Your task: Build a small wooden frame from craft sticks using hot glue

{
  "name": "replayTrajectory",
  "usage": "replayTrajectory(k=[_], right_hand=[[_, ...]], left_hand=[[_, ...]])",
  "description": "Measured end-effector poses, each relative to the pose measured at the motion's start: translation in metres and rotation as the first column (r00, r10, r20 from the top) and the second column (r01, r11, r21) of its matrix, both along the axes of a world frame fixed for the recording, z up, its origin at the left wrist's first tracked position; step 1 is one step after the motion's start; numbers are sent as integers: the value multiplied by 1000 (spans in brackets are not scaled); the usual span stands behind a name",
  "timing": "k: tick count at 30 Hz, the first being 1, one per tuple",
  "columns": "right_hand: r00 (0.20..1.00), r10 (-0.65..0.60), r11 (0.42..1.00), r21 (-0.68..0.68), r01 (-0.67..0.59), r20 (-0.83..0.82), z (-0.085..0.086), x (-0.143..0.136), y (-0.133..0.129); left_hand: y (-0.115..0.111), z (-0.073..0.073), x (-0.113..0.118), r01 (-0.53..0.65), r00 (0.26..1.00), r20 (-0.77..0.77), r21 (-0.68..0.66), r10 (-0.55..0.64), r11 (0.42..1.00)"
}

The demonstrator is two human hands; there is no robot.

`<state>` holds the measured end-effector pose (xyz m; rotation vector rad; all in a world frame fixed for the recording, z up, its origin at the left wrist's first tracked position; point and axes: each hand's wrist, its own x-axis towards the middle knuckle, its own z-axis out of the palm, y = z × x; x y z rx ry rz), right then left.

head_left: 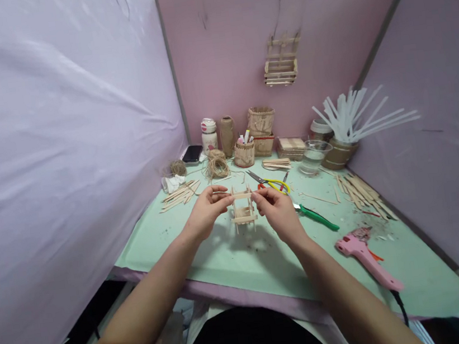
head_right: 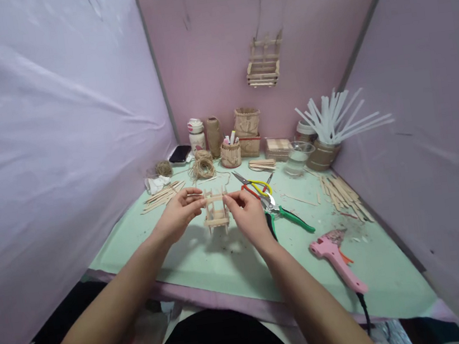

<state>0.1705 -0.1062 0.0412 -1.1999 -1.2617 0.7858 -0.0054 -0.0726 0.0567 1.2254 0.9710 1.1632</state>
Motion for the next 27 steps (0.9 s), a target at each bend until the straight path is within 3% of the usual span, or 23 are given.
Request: replayTrajectory(k=[3,7,11,20,27], right_hand=[[992,49,984,-164,-68,-115,13,2,3],[974,83,945,-295,-145,-213,17,6,3],[951,78,935,-310,-174,-299,16,9,-1],[924,93,911,-342,-229,-371,18,11,-6],[916,101,903,-350,-247,-388,16,12,-6]], left_hand=[[7,10,-2,105,994,35,-155,-101,982],[10,9,-3,180,983,63,-236,-170,955],[8,10,-1,183,983,58,-245,-174,952],[0,25,3,159,987,79,-317,-141,935],[0,23,3,199,980,69,-312,-187,929]])
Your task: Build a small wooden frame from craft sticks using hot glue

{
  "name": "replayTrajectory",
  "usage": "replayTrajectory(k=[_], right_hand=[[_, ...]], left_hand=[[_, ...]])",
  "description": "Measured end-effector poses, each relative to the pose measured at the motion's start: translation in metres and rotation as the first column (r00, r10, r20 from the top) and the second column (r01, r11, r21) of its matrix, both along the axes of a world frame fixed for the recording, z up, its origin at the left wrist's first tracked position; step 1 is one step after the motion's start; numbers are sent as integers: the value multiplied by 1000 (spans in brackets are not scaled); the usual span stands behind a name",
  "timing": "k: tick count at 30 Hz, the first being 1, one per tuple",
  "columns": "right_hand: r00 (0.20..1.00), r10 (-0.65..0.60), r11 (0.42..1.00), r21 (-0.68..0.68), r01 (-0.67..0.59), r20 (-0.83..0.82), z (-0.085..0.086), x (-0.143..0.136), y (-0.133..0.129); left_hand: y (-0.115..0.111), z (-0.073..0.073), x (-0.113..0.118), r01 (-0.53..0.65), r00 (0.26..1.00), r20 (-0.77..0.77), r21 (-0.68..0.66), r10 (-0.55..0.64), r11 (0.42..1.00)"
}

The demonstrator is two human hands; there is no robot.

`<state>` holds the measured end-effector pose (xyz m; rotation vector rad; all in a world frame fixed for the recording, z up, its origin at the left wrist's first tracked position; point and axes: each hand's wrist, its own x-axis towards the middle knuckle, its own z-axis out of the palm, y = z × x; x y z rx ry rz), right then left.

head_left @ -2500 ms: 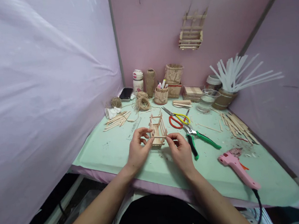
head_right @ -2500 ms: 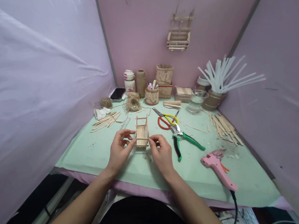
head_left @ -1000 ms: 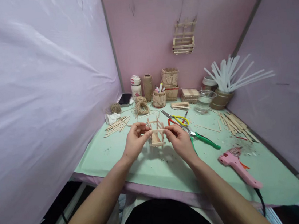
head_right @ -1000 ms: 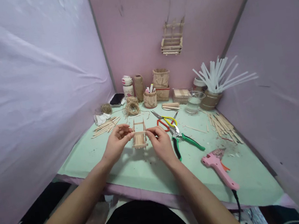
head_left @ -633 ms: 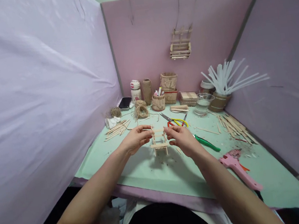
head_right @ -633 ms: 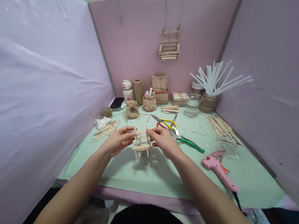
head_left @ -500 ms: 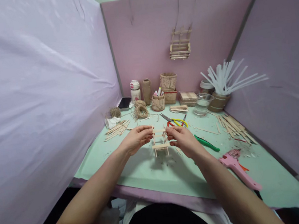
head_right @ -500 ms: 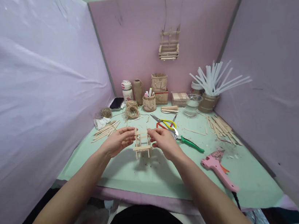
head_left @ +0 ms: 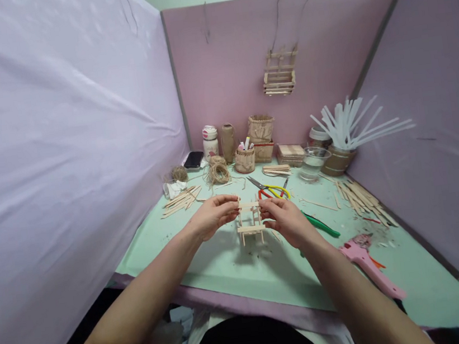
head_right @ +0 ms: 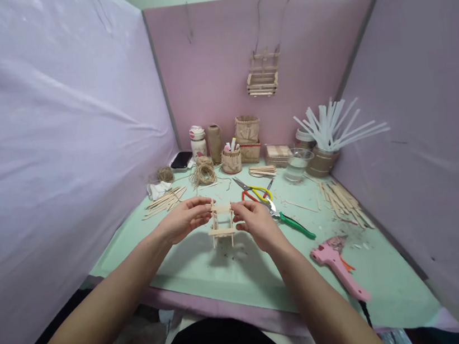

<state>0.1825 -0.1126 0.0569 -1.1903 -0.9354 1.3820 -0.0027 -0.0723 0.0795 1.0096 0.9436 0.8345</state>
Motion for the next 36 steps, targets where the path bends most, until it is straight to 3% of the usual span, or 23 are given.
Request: replayTrajectory(k=[15,27,31,36], right_hand=[[999,-5,999,54,7,-33,0,0,-4],[998,-53,976,212,44,37,-7,0,-6],[995,-45,944,330,12,91,-15,4,-3],[979,-36,904,424,-54,202,-37,10,6]], left_hand=[[-6,2,3,-23,1000,-19,75,24,997],[-7,-8,3,-1,999,-43,335,16,942],[-10,-15,3,-43,997,-27,500,66,865],[-16,-44,2,-39,976,-123,718,181,695]])
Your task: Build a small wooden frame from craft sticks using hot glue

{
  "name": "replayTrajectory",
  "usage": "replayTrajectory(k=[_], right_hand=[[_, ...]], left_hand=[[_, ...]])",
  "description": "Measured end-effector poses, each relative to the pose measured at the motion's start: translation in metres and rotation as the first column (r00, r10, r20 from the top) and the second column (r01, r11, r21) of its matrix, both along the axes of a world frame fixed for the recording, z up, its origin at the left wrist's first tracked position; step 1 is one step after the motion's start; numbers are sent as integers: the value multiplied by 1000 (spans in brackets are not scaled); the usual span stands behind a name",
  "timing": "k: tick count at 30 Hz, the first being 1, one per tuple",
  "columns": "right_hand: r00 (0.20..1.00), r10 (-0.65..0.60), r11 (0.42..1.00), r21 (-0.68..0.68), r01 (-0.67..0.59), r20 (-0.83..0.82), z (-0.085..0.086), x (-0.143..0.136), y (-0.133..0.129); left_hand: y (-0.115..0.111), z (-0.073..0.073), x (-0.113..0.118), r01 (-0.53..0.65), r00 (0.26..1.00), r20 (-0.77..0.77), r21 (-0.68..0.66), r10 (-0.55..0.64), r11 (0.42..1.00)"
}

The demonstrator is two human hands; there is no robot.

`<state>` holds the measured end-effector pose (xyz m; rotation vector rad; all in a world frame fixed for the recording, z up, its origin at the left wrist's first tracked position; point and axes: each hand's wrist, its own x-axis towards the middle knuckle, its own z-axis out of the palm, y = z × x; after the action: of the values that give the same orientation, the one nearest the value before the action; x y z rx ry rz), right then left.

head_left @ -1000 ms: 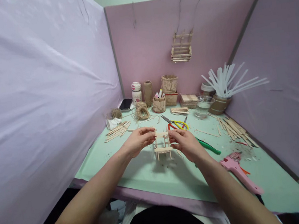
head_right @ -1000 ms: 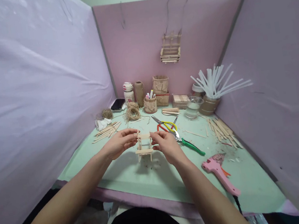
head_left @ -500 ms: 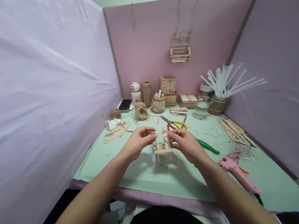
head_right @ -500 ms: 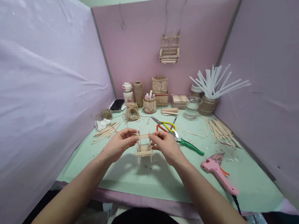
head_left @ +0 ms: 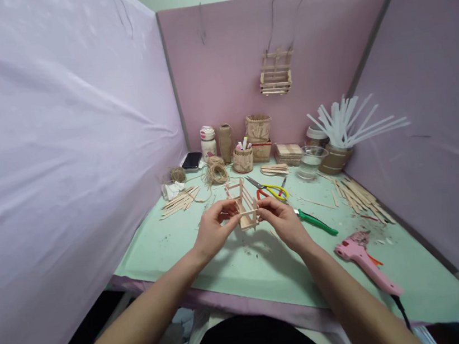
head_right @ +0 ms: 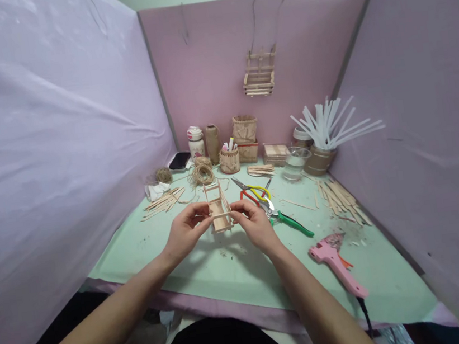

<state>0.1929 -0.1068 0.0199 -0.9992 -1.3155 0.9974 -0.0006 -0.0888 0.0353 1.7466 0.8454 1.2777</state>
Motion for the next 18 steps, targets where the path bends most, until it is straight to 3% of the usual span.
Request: replayTrajectory(k=[3,6,13,18], right_hand=[[998,-23,999,-35,25,51,-16,2,6],[997,-60,994,-92,65,56,-26,2,9],[983,-182,972,-145,185,34,-24,6,-2],[950,-305,947,-82,310,69,-28,-5,-17]], left_hand=[[-4,-18,2,-74,994,-75,22,76,997],[-8,-26,4,-118,988,-101,-11,116,993],[-20,-17,-11,-152,981,-121,-2,151,988],[15,-17,-32,-246,968,-63,-46,243,968]])
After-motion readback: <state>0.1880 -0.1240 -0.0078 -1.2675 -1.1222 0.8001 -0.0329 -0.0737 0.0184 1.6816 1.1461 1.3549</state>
